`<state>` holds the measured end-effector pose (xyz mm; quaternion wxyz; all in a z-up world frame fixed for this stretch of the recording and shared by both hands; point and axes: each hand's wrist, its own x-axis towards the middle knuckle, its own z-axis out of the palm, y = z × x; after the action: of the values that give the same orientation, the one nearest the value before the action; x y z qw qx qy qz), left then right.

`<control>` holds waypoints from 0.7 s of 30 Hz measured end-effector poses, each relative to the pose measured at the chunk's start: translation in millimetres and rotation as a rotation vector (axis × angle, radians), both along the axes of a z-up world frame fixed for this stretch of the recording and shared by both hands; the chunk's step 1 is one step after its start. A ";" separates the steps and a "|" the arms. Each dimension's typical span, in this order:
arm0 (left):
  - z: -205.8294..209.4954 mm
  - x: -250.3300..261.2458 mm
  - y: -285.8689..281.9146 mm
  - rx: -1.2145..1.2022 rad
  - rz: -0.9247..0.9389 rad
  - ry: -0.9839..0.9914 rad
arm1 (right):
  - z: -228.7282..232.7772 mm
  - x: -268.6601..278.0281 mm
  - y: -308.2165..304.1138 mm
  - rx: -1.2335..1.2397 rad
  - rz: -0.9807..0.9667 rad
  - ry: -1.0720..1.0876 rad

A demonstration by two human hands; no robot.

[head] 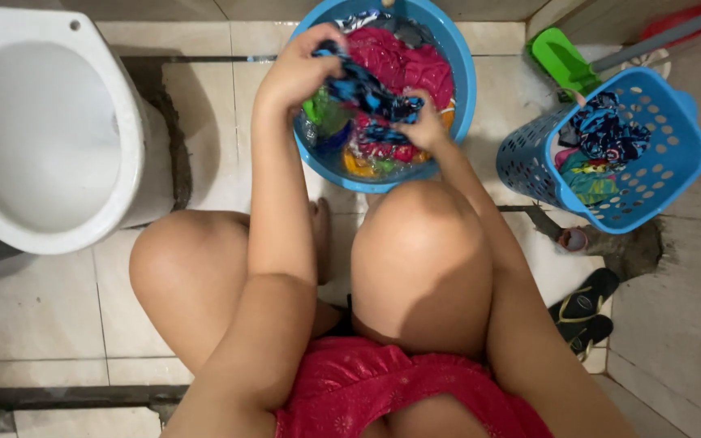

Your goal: The person washes clothes in a basin of soapy water, wrings each item out by hand, and places the wrung clothes into a plastic basket.

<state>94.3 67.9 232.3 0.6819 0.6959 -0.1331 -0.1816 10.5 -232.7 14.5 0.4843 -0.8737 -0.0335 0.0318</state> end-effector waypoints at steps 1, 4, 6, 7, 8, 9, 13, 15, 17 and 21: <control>-32.1 10.3 4.9 0.229 0.129 -0.137 | 8.0 -5.8 -7.5 -0.140 -0.075 0.021; -122.5 -0.6 -12.2 1.009 0.327 -0.015 | 13.7 -23.5 5.1 -0.408 -0.058 -0.019; -163.1 -40.3 -31.2 1.113 0.254 0.124 | 17.0 -26.2 11.2 -0.512 0.080 0.044; -177.9 -54.3 -41.3 1.097 0.218 0.085 | 17.1 -32.7 19.8 -0.546 0.179 0.146; -189.9 -66.5 -49.0 1.081 0.184 0.045 | 16.7 -37.2 28.7 -0.579 0.280 0.247; -198.3 -72.2 -52.6 1.183 0.116 -0.042 | 15.7 -40.8 36.7 -0.638 0.318 0.243; -205.0 -77.0 -63.4 1.413 -0.165 -0.114 | 5.0 -41.7 44.9 -0.788 0.375 0.206; -203.0 -71.2 -64.6 1.368 -0.174 0.015 | -7.8 -42.2 40.6 -0.756 0.359 0.189; -198.2 -61.4 -65.8 1.242 -0.053 0.140 | -21.7 -33.9 35.2 -0.667 0.329 0.166; -171.7 -42.3 -63.3 0.938 0.182 0.223 | -8.0 13.3 24.3 -0.233 0.335 0.224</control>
<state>51.9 4.6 60.5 0.3183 0.9132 0.0981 -0.2350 23.8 -208.5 6.5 0.3687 -0.8970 -0.1201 0.2121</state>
